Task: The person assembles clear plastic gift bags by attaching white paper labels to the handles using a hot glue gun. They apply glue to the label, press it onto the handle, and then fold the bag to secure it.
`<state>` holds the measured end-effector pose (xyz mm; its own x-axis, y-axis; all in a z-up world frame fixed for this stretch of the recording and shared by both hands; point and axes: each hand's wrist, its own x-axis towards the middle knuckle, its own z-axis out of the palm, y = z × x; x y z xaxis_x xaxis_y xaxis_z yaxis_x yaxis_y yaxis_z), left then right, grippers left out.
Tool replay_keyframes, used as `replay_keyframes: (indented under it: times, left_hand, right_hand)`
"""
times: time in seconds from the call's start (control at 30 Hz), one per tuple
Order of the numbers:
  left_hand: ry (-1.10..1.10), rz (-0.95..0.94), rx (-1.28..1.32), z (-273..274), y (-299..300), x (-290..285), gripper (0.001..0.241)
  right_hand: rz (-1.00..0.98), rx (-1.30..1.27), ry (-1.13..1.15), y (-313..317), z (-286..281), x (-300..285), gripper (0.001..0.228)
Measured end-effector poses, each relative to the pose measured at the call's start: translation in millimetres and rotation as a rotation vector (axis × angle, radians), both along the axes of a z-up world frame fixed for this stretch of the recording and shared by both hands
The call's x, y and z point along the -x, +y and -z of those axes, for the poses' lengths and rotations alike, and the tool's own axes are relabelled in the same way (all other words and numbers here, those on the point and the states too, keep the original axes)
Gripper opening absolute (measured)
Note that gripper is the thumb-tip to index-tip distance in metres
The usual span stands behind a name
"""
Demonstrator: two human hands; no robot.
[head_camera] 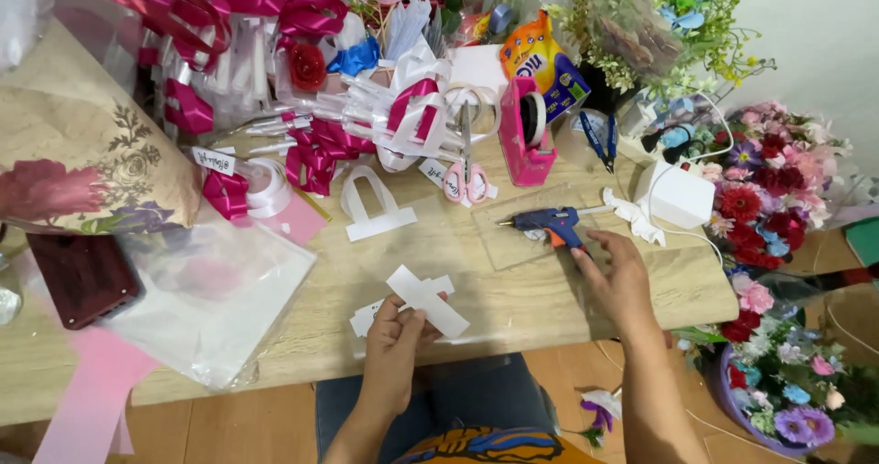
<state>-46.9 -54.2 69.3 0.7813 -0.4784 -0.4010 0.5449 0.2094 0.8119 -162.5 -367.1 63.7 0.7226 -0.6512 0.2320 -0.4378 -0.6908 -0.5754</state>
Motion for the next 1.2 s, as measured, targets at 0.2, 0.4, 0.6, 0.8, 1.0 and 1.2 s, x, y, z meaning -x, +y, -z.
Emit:
replay_keyframes:
  times: [0.2,0.4,0.6,0.8,1.0,1.2]
  left_hand:
    - [-0.069,0.034,0.033,23,-7,3,0.025]
    - [-0.014,0.019,0.035,16,-10,0,0.025]
    - [0.012,0.013,0.023,16,-9,-8,0.027]
    - [-0.006,0.010,0.063,21,-10,-15,0.026]
    - [-0.004,0.047,-0.011,3,-8,-19,0.027]
    - [-0.137,0.071,0.022,5,-17,-40,0.038]
  right_hand:
    - [0.088,-0.457,0.145,-8,-10,-15,0.045]
    - [0.060,-0.606,0.176,-26,-9,-27,0.050]
    - [0.060,-0.778,0.183,-39,-7,-31,0.020]
    - [0.016,-0.898,0.134,-41,-12,-31,0.010]
    - [-0.142,-1.123,0.043,-45,-9,-20,0.017]
    - [-0.138,-1.290,-0.286,-21,5,-9,0.031]
